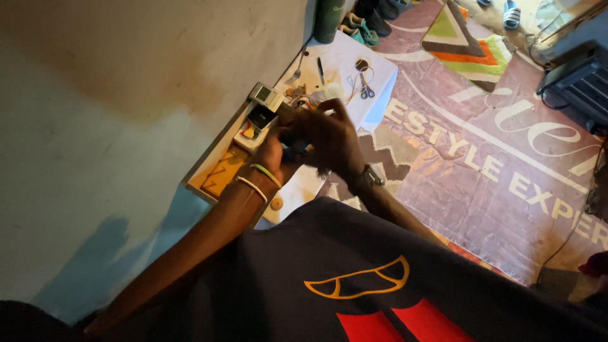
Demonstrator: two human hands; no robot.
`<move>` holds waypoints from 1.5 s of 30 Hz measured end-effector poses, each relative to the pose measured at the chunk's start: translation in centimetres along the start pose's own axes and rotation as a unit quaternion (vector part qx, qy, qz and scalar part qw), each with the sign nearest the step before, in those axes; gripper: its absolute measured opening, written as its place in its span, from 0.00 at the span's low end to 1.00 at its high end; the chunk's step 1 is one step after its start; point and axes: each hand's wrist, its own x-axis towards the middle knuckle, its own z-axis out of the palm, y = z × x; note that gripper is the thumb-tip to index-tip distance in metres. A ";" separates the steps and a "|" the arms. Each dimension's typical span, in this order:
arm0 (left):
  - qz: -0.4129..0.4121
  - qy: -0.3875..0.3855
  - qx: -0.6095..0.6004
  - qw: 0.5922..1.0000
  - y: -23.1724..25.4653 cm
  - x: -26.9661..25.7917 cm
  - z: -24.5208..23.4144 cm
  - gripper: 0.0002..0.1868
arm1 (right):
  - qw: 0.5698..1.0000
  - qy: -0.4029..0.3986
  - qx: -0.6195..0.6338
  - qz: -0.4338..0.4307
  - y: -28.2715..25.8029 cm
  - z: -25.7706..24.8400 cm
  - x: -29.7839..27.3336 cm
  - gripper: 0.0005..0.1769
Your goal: The person wipes several small objects on a cluttered table using a cloth. They handle a yellow comb, a black wallet, and a small round container, wiping each item and placing it back on the table.
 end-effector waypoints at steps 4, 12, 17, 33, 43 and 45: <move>-0.093 0.249 -0.102 0.958 1.7 -0.5 3.2 0.11 | 0.993 0.017 -0.120 0.005 -1.2 0.0 0.4 0.16; -0.099 0.261 -0.140 0.950 1.4 -1.0 2.7 0.12 | 0.982 0.027 0.087 0.168 -1.7 0.4 -0.1 0.14; -0.113 0.254 -0.143 0.950 0.3 -1.1 0.2 0.13 | 0.995 0.002 0.060 0.077 -2.6 1.1 -0.9 0.27; -0.138 0.239 0.003 0.961 1.8 -1.4 -0.1 0.23 | 0.984 0.019 0.136 0.112 -3.2 2.7 -1.1 0.15; -0.146 0.218 0.097 0.960 2.7 -0.8 0.4 0.30 | 0.975 0.022 0.125 0.184 -1.9 2.0 0.2 0.18; -0.150 0.215 0.106 0.959 2.4 -1.1 -0.4 0.31 | 0.957 0.051 0.156 0.238 -2.5 2.1 0.7 0.20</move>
